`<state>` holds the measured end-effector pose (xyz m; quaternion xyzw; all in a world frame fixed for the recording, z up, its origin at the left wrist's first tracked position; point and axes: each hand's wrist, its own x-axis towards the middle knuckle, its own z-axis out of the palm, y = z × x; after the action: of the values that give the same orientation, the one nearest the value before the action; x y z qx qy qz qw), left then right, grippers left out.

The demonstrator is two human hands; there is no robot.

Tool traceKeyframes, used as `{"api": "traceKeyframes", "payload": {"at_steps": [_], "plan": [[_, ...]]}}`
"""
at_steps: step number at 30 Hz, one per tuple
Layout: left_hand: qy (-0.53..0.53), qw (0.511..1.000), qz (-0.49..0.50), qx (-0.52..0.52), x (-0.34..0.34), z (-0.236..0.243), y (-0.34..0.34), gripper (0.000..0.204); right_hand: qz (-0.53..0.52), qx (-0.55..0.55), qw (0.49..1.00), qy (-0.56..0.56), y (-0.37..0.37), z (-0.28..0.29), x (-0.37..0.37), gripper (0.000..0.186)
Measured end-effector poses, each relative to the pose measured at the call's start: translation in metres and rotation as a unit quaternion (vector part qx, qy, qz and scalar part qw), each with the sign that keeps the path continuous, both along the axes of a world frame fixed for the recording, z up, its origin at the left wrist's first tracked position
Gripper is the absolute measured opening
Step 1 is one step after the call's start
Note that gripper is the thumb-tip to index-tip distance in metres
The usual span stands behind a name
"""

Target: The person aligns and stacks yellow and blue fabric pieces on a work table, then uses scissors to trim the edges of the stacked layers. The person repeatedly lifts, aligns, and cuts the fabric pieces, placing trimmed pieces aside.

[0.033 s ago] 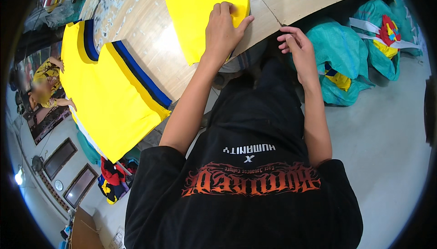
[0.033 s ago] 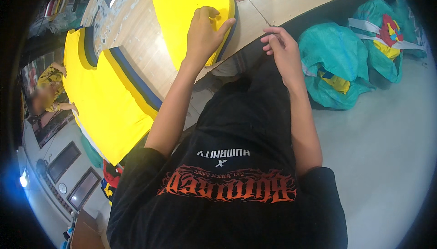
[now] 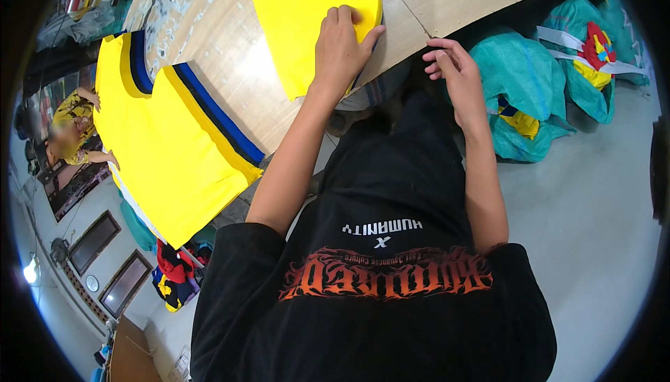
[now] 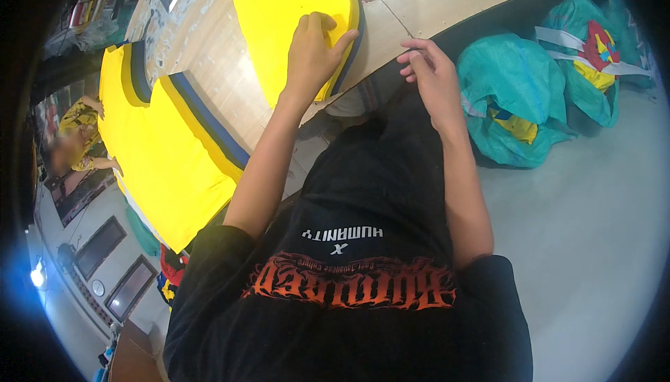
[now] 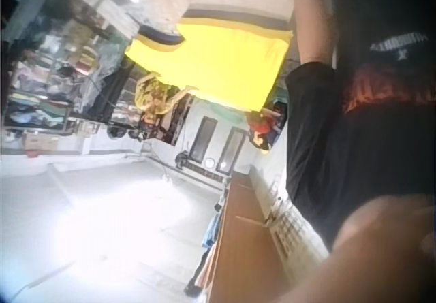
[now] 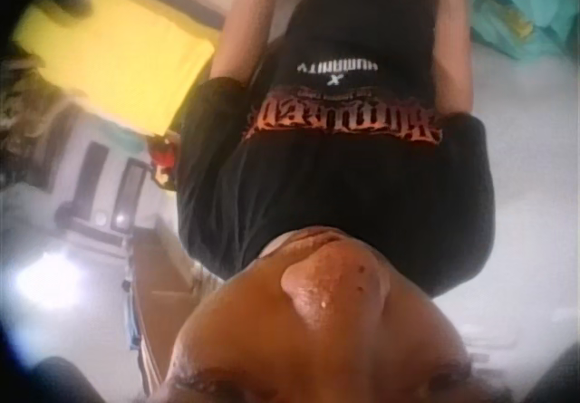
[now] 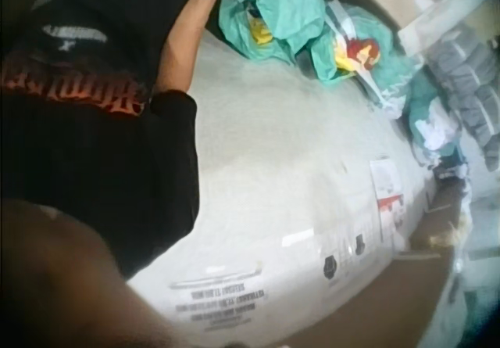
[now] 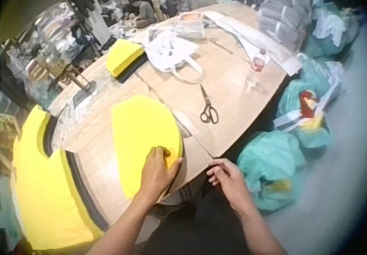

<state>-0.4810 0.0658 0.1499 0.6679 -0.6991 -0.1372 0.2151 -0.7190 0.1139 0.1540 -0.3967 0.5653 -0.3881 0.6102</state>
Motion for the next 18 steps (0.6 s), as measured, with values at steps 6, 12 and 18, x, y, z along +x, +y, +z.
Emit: {"api": "traceKeyframes", "payload": {"at_steps": [6,12,18], "plan": [[0.115,0.988,-0.002,0.105,-0.008,0.005,-0.019,0.032,0.057,0.016,0.996,-0.061,-0.046,-0.015,-0.015,0.029],[0.193,0.956,0.053,0.215,0.033,0.022,-0.009,0.029,0.156,0.025,0.986,-0.048,-0.067,-0.018,0.006,0.027],[0.232,0.933,0.085,0.263,0.043,0.017,-0.006,0.029,0.233,0.013,0.971,-0.054,-0.084,-0.021,0.013,0.026]]}}
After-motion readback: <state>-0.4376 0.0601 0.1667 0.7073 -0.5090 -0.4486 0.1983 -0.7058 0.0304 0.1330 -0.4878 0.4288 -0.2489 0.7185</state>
